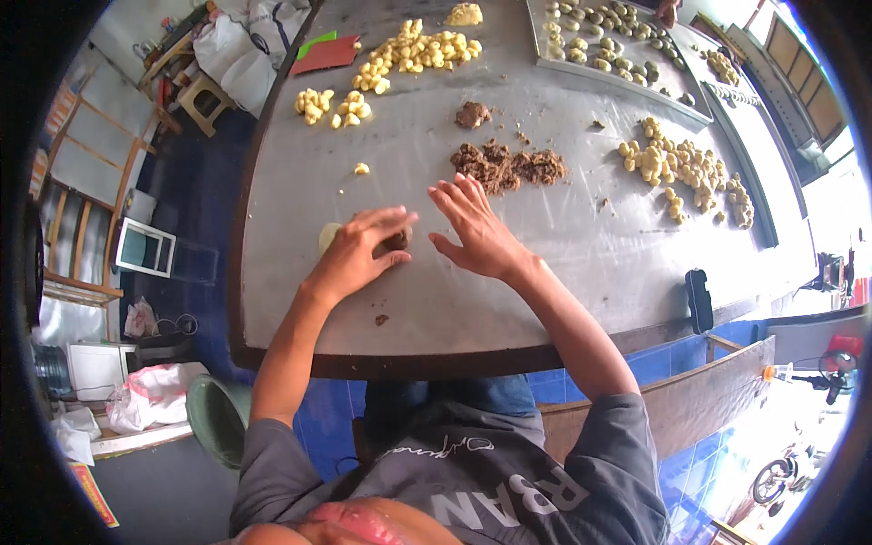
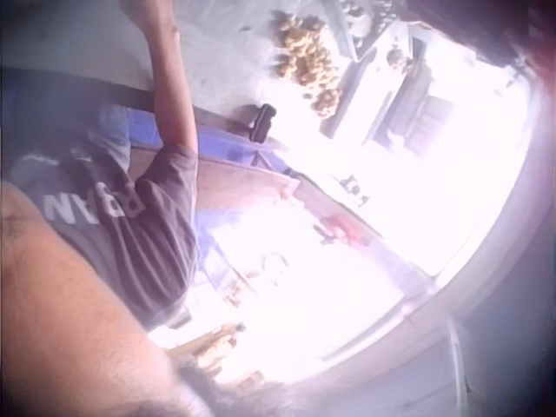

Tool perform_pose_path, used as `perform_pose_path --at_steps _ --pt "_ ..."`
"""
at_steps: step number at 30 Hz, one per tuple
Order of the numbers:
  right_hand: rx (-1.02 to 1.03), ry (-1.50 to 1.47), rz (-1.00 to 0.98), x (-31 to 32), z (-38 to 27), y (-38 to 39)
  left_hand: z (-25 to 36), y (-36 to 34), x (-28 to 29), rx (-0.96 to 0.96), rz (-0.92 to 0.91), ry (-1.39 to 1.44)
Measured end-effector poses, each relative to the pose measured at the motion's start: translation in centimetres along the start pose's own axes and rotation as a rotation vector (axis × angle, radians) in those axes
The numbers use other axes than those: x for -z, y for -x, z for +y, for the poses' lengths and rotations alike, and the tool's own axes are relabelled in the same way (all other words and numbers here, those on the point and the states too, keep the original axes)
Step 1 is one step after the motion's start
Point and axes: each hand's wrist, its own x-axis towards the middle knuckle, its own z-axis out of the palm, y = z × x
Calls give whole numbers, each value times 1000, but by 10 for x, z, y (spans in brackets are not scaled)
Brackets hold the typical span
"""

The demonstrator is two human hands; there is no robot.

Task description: The person flattens a piece of dough by hand on a metal table, places a portion of chocolate filling onto it, and then carefully folds the edges over to enclose the filling.

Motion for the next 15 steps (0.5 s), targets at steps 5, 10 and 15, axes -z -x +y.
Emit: perform_pose_path --at_steps 5,10,15 --pt "-60 -38 -57 2 2 2 4 -7 4 40 -136 26" --pt "-71 -39 -62 4 -2 1 -8 -8 12 686 -119 1346" --pt "-68 -28 -69 6 -3 3 -7 -6 6 756 -225 1445"
